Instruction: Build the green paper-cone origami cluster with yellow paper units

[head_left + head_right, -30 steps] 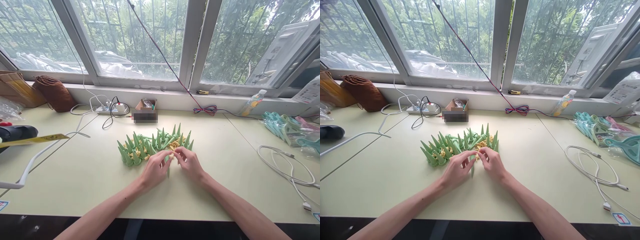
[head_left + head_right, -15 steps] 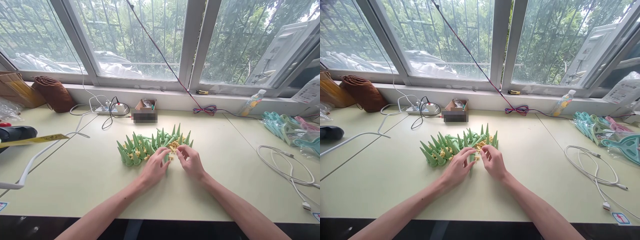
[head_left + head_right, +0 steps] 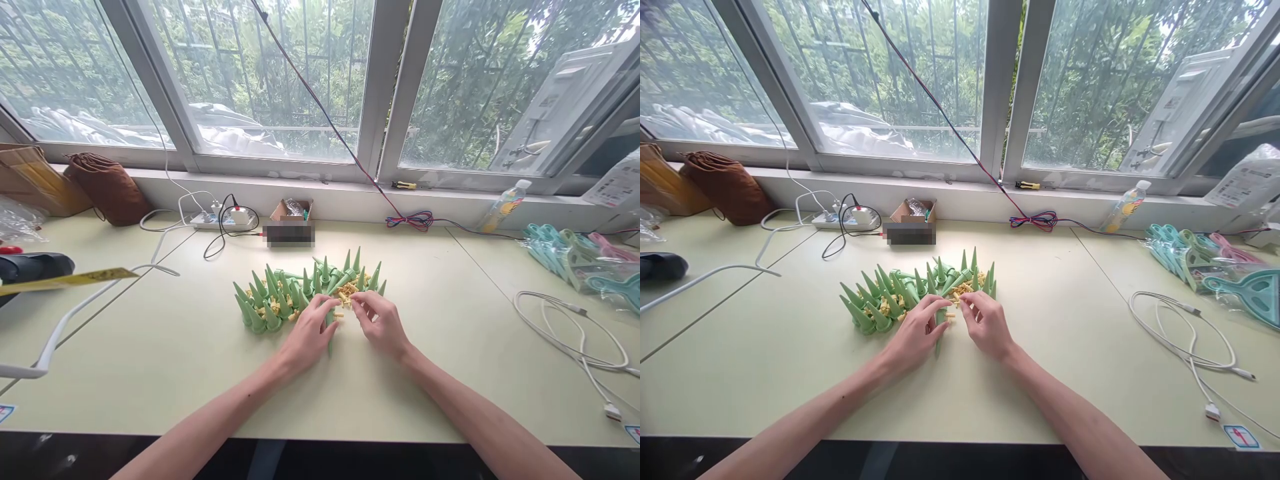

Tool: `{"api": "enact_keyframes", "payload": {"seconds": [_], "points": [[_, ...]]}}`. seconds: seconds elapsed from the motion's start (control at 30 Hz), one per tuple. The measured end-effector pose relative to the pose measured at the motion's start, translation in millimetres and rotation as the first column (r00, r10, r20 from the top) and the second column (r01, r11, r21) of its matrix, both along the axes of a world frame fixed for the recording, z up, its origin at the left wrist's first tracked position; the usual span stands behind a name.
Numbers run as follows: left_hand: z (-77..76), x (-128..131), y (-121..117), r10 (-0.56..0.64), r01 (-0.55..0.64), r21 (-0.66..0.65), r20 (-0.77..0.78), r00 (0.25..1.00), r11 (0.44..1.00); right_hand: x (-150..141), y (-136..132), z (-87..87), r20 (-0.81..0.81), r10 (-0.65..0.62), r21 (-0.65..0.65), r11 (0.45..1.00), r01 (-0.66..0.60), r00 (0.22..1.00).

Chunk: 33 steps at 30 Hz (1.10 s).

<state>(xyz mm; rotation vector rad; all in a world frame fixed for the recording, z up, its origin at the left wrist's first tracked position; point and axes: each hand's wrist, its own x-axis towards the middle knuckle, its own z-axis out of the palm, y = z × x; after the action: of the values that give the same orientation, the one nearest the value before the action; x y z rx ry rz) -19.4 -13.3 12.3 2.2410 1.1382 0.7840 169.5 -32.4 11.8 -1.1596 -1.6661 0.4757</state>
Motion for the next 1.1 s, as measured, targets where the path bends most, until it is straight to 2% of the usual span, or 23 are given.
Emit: {"api": "enact_keyframes", "payload": {"seconds": [0.53, 1.1], "points": [[-0.5, 0.7, 0.9, 0.039, -0.039, -0.007, 0.103, 0.994, 0.999, 1.2, 2.3, -2.9, 0.025, -0.019, -0.05, 0.999, 0.021, 1.0], [0.7, 0.2, 0.6, 0.032, -0.03, -0.015, 0.124, 0.992, 0.999, 0.2, 3.3, -5.6, 0.031, 0.035, -0.104, 0.994, -0.032, 0.999]]}}
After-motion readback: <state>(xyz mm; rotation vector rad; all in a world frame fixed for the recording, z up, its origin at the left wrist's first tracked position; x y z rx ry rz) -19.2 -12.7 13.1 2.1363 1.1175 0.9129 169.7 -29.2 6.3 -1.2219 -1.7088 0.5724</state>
